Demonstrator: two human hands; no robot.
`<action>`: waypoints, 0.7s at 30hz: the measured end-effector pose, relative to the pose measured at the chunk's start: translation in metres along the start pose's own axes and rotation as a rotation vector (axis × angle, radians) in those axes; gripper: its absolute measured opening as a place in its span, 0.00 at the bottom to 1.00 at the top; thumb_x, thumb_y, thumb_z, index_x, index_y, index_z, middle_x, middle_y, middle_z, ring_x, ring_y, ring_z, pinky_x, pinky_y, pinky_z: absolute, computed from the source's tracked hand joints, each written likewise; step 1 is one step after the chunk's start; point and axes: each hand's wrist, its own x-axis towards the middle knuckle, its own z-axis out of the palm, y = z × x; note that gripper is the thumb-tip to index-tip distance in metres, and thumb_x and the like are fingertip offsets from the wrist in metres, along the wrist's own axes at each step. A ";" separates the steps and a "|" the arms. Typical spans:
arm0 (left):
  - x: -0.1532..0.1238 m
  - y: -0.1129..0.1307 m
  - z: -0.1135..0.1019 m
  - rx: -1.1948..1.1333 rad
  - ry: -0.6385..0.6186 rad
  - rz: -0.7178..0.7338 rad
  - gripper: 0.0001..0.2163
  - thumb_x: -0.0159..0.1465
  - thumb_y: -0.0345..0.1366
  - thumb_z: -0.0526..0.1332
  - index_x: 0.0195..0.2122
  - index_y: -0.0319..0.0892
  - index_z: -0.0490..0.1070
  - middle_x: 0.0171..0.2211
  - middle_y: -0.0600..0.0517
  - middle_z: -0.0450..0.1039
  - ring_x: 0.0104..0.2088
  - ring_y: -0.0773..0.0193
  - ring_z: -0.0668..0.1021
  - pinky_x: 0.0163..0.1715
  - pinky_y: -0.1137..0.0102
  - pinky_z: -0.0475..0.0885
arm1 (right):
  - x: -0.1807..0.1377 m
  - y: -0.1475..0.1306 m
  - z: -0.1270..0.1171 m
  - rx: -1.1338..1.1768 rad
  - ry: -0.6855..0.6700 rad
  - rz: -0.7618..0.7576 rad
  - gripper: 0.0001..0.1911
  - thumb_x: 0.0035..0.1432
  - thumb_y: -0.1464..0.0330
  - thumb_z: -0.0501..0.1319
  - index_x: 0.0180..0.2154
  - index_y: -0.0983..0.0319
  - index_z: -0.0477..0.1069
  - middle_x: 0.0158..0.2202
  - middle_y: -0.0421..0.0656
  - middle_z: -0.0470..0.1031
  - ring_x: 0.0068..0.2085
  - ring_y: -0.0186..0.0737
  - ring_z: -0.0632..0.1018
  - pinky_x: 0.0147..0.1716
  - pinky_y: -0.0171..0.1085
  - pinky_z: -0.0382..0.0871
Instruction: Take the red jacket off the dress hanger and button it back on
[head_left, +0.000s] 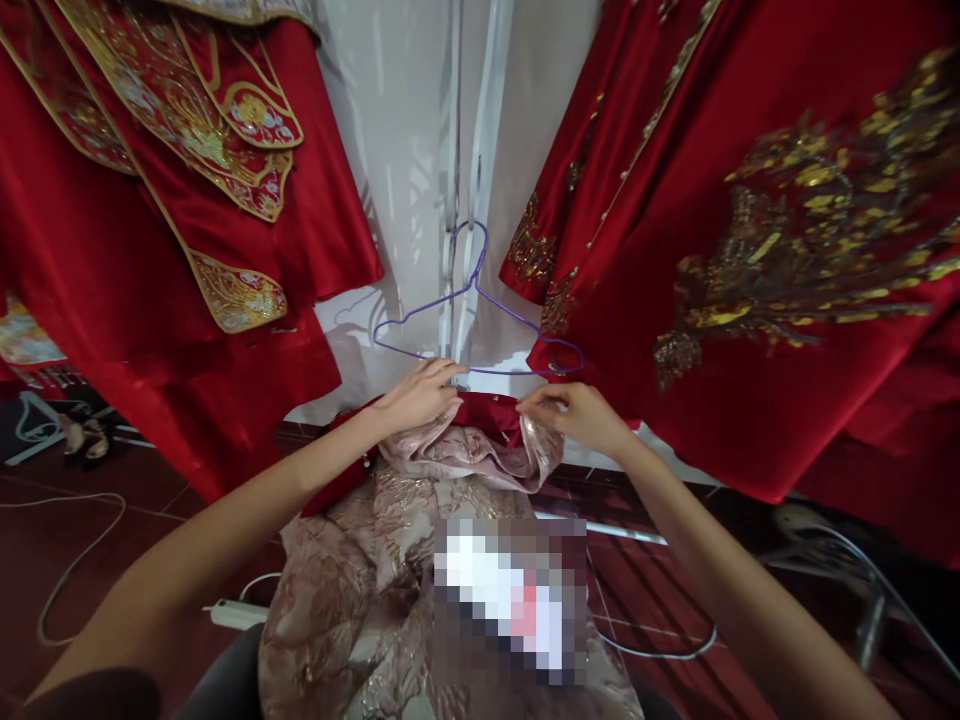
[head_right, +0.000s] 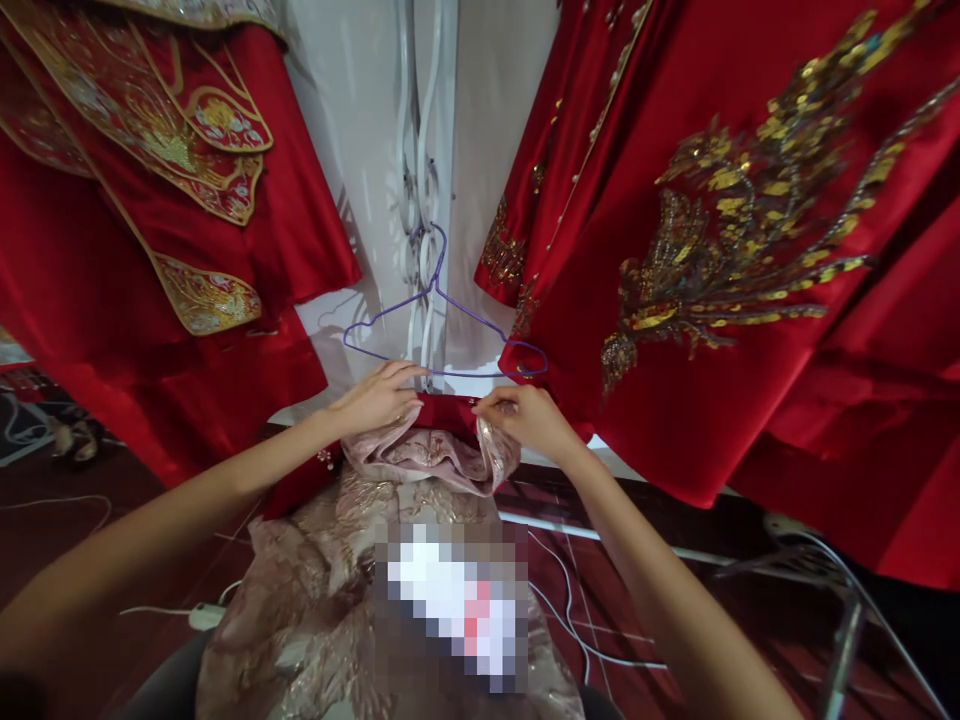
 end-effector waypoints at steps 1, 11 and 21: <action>0.007 0.003 0.003 -0.010 0.000 0.019 0.14 0.64 0.36 0.51 0.31 0.40 0.75 0.56 0.46 0.61 0.57 0.53 0.59 0.58 0.54 0.54 | 0.004 -0.003 -0.005 0.002 0.037 -0.015 0.12 0.51 0.58 0.59 0.30 0.58 0.75 0.34 0.41 0.79 0.37 0.43 0.77 0.37 0.37 0.68; 0.000 0.018 0.014 -0.190 -0.040 -0.073 0.15 0.63 0.38 0.53 0.25 0.42 0.76 0.55 0.49 0.61 0.56 0.54 0.59 0.57 0.50 0.53 | 0.011 0.074 -0.032 -0.098 0.552 0.124 0.06 0.53 0.63 0.55 0.29 0.59 0.64 0.43 0.48 0.76 0.46 0.46 0.76 0.42 0.43 0.68; -0.010 0.032 -0.009 -0.212 -0.045 -0.062 0.14 0.63 0.38 0.53 0.27 0.43 0.76 0.56 0.49 0.60 0.55 0.54 0.60 0.55 0.53 0.57 | -0.005 0.080 -0.013 -0.069 0.692 0.065 0.08 0.57 0.60 0.52 0.33 0.57 0.62 0.42 0.49 0.75 0.43 0.47 0.76 0.42 0.43 0.67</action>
